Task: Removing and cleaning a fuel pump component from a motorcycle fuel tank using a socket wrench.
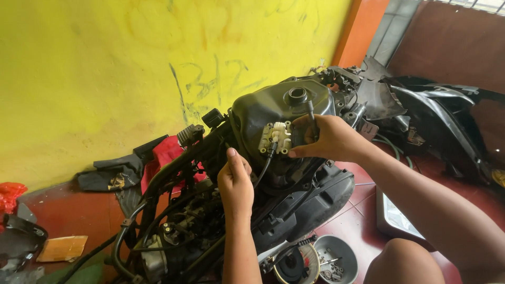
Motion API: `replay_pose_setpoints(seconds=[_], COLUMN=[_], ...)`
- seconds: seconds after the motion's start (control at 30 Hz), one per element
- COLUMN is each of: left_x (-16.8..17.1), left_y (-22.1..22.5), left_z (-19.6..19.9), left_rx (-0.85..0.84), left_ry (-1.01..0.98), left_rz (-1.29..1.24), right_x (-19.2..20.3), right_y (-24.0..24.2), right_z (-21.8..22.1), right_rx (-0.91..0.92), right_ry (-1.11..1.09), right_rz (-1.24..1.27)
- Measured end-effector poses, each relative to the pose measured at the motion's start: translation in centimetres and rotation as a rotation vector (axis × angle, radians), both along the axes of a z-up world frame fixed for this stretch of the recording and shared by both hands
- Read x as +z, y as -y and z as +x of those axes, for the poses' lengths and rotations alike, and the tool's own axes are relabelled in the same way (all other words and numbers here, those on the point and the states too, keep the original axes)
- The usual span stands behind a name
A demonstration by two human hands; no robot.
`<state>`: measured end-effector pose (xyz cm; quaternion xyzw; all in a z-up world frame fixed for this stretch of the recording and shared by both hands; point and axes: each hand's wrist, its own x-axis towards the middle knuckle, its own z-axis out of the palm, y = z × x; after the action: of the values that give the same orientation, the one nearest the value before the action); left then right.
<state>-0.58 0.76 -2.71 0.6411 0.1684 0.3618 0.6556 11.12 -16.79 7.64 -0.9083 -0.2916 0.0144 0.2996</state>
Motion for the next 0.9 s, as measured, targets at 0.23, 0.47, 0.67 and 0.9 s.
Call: replay_pose_setpoints(seconds=[0.23, 0.47, 0.67, 0.9], left_x=[0.4, 4.7, 6.9, 8.0], left_y=[-1.1, -1.2, -2.6, -4.8], left_z=[-0.1, 1.0, 4.3, 5.7], left_rx=[-0.003, -0.167, -0.274, -0.446], left_ry=[-0.060, -0.457, -0.795, -0.813], left_rz=[0.122, 0.472, 0.714, 0.634], right_x=[0.5, -3.5, -4.5, -5.4], right_y=[1.6, 3.4, 3.3, 3.9], right_z=[-3.1, -2.1, -1.3, -0.7], right_rx=[0.073, 0.065, 0.082, 0.161], right_ry=[0.189, 0.084, 0.066, 0.100], right_rz=[0.134, 0.200, 0.239, 0.265])
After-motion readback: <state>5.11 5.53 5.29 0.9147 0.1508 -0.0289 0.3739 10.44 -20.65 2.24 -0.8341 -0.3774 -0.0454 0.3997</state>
